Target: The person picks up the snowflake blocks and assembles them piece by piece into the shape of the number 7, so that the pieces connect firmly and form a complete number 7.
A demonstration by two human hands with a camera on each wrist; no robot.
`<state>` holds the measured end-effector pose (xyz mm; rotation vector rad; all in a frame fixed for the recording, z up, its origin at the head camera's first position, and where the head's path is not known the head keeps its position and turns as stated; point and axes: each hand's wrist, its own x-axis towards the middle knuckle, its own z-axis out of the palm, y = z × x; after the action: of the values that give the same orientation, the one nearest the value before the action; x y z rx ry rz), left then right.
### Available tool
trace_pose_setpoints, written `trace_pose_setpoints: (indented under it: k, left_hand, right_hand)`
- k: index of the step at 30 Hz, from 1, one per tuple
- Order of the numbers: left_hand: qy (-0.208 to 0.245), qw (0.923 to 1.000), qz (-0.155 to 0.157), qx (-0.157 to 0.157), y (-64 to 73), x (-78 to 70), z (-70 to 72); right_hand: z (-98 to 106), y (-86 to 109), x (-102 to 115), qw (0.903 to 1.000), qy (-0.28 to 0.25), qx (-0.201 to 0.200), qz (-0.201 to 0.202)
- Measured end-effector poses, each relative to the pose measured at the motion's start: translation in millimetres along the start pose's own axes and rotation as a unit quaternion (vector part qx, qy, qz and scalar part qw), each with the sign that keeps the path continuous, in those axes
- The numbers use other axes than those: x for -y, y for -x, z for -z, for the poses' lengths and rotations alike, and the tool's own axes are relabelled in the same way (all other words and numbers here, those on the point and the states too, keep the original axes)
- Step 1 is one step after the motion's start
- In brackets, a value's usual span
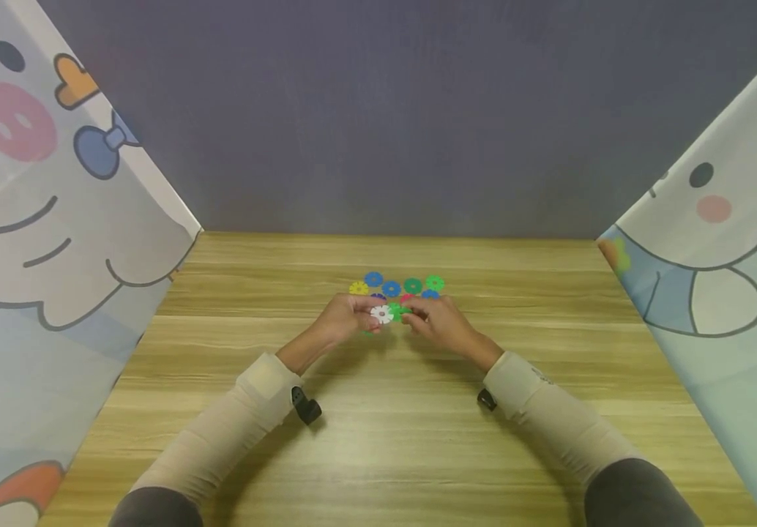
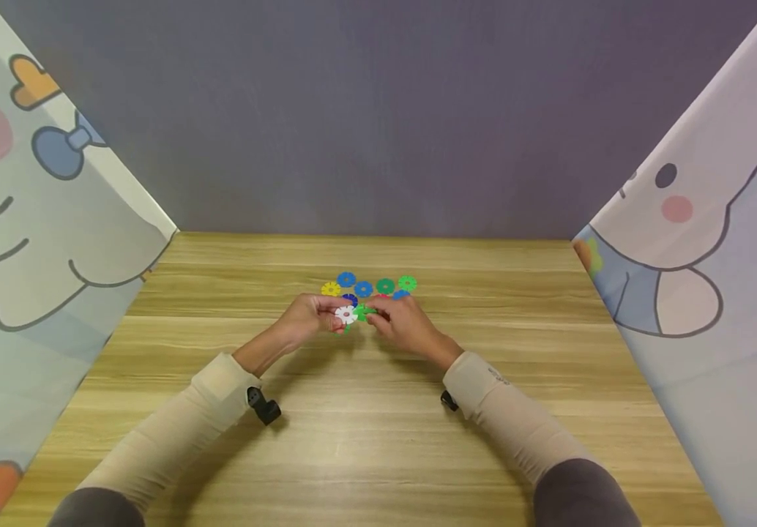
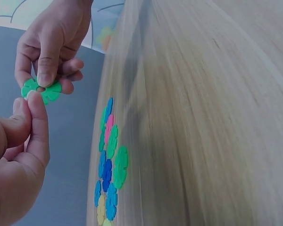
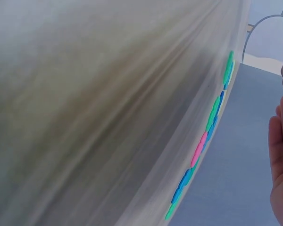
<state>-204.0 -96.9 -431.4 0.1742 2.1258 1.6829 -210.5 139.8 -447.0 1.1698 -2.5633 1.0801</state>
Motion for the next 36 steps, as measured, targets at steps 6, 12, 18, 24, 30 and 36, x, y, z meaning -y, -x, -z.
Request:
trace_pose_setpoints:
  k: [6, 12, 18, 24, 30, 36]
  left_hand:
    - [0.004, 1.0000, -0.005, 0.000, -1.0, -1.1, -0.4]
    - [0.004, 0.9999, -0.016, -0.003, -3.6, -0.6, 0.2]
    - [0.005, 0.9999, -0.015, -0.004, -5.4, 1.9, 0.1]
    - [-0.015, 0.9996, -0.024, 0.009, -4.6, 1.1, 2.1]
    - [-0.020, 0.9993, -0.030, 0.012, -1.7, -1.6, 4.0]
    - [-0.015, 0.9994, -0.030, 0.009, -2.1, 0.5, 2.7]
  right_hand:
    - [0.5, -0.5, -0.5, 0.9999, -0.011, 0.002, -0.006]
    - [-0.5, -2.6, -2.1, 0.9999, -0.007, -0.012, 0.001]
    - [-1.1, -2.6, -5.2, 0.9999, -0.012, -0.011, -0.002]
    - [0.2, -3.9, -4.2, 0.9999, 0.004, -0.008, -0.004]
    - [-0.5, -5.6, -0.4, 1.0000, 0.001, -0.007, -0.004]
    - [-3.0, -6.0, 0.1, 0.9999, -0.003, -0.010, -0.005]
